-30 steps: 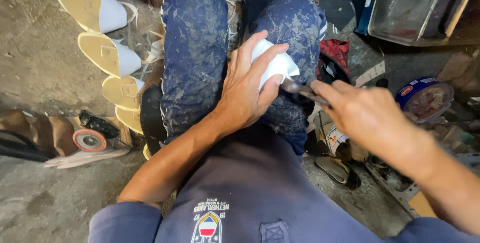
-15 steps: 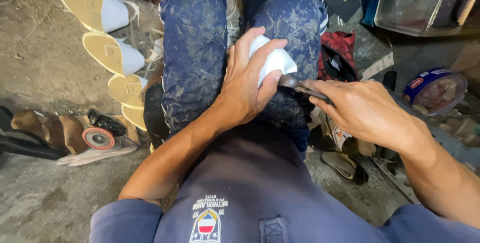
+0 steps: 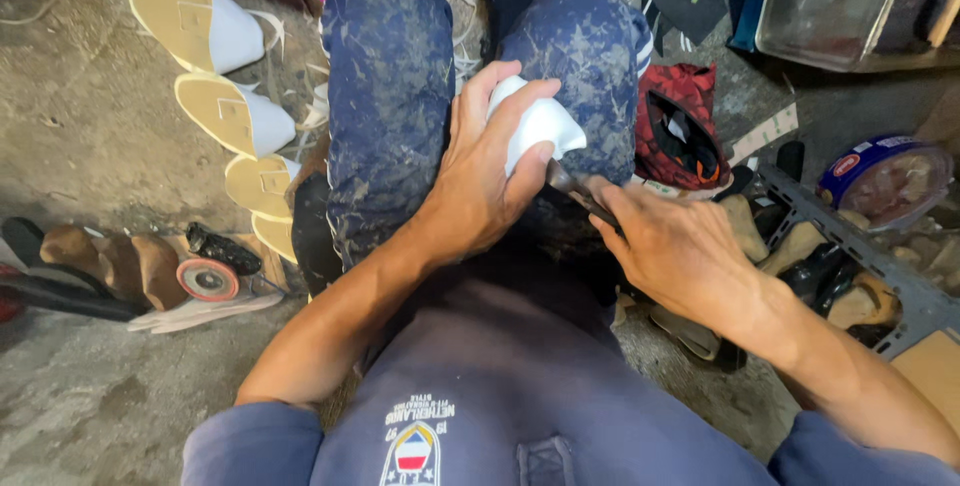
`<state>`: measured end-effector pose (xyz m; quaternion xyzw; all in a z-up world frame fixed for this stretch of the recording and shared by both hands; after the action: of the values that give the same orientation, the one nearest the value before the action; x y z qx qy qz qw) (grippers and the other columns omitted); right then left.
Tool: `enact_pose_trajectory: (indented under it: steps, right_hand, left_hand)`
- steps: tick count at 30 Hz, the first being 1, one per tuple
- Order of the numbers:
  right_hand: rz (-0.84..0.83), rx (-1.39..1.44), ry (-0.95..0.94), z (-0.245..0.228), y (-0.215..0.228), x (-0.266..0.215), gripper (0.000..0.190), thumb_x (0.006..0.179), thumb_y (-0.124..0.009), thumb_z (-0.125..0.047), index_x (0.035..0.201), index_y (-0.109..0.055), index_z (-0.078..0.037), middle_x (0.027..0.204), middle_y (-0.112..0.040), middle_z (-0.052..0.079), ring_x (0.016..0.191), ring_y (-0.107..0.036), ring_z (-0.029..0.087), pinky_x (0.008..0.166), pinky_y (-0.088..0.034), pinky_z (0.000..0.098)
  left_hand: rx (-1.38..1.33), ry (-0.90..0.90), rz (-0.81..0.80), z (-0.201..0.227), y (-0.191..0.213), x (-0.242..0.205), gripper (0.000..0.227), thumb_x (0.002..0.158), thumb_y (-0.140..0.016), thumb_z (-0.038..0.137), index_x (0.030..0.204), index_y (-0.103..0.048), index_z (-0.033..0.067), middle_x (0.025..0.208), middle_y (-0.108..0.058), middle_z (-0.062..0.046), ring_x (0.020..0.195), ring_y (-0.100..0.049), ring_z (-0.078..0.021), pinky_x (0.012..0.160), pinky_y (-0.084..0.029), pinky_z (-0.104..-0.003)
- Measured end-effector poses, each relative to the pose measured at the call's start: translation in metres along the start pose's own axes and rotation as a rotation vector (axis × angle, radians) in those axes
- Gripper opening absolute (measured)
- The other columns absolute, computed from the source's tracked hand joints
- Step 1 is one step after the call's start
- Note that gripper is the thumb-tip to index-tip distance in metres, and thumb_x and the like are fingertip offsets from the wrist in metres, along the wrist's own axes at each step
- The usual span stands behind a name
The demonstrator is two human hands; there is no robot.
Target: The person holds a white shoe on their lap and uses pliers to grip and bend the shoe's upper. They then use a hammer to tap and shape the shoe's toe area, repeating the process of gripping and hammering to adjust the shoe's form.
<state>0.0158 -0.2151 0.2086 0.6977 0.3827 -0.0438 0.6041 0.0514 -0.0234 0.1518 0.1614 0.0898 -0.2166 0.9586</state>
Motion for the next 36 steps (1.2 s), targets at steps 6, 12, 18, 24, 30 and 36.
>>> enact_pose_trajectory:
  steps: [6, 12, 18, 24, 30, 36]
  right_hand:
    - [-0.266, 0.442, -0.021, 0.01, -0.001, 0.005, 0.045, 0.102, -0.048, -0.036, 0.136, -0.056, -0.008, 0.119, -0.071, 0.014, 0.108, -0.066, 0.037, 0.082, -0.05, 0.0499]
    - [-0.352, 0.474, 0.04, 0.023, 0.012, 0.028, 0.05, 0.1, -0.049, -0.033, 0.146, -0.051, -0.012, 0.138, -0.065, 0.011, 0.114, -0.065, 0.037, 0.089, -0.048, 0.0496]
    - [-0.224, 0.256, -0.001, 0.027, 0.014, 0.023, 0.032, 0.101, -0.053, -0.03, 0.127, -0.057, -0.012, 0.113, -0.071, 0.011, 0.08, -0.071, 0.044, 0.058, -0.057, 0.0603]
    - [-0.021, -0.535, -0.023, -0.001, 0.011, -0.017, 0.042, 0.09, -0.057, -0.027, 0.132, -0.056, -0.022, 0.08, -0.059, -0.003, 0.057, -0.068, 0.015, 0.041, -0.05, 0.0327]
    - [-0.176, -0.241, -0.056, 0.004, 0.003, -0.008, 0.034, 0.095, -0.059, -0.037, 0.123, -0.049, -0.019, 0.081, -0.063, 0.003, 0.048, -0.068, 0.033, 0.038, -0.051, 0.048]
    - [0.101, -0.09, 0.046, 0.003, 0.004, 0.001, 0.034, 0.1, -0.062, -0.037, 0.126, -0.063, -0.015, 0.082, -0.067, 0.002, 0.052, -0.064, 0.032, 0.038, -0.049, 0.0463]
  left_hand:
    - [-0.052, -0.011, -0.026, 0.002, 0.006, 0.002, 0.044, 0.108, -0.036, 0.034, 0.146, -0.047, 0.0149, 0.156, -0.031, -0.02, 0.145, -0.035, -0.0389, 0.123, -0.029, -0.053]
    - [-0.071, -0.083, 0.004, -0.009, 0.004, 0.002, 0.045, 0.11, -0.034, 0.036, 0.147, -0.047, 0.014, 0.155, -0.034, -0.02, 0.146, -0.038, -0.0373, 0.125, -0.03, -0.051]
    - [-0.089, -0.065, 0.012, -0.007, 0.006, 0.003, 0.045, 0.111, -0.034, 0.04, 0.145, -0.048, 0.0151, 0.153, -0.037, -0.021, 0.145, -0.039, -0.037, 0.124, -0.03, -0.049]
    - [0.057, -0.081, -0.008, 0.004, -0.006, 0.0, 0.05, 0.11, -0.03, 0.048, 0.147, -0.047, 0.0178, 0.156, -0.033, -0.023, 0.142, -0.04, -0.0421, 0.122, -0.031, -0.055]
    - [0.032, 0.005, -0.049, 0.005, -0.004, 0.001, 0.06, 0.109, -0.023, 0.055, 0.155, -0.04, 0.0195, 0.157, -0.028, -0.02, 0.138, -0.037, -0.042, 0.123, -0.029, -0.056]
    - [-0.075, 0.069, -0.015, 0.002, 0.003, 0.004, 0.038, 0.104, -0.05, 0.033, 0.139, -0.054, 0.021, 0.15, -0.035, -0.018, 0.14, -0.038, -0.0371, 0.121, -0.029, -0.048]
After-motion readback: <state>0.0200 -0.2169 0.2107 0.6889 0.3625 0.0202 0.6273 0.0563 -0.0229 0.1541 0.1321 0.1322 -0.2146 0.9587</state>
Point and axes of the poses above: each hand's wrist, its own x-axis towards the middle knuckle, its own y-axis out of the back of the hand, z = x × y, the point moved 4 cm from there along x, towards the middle knuckle
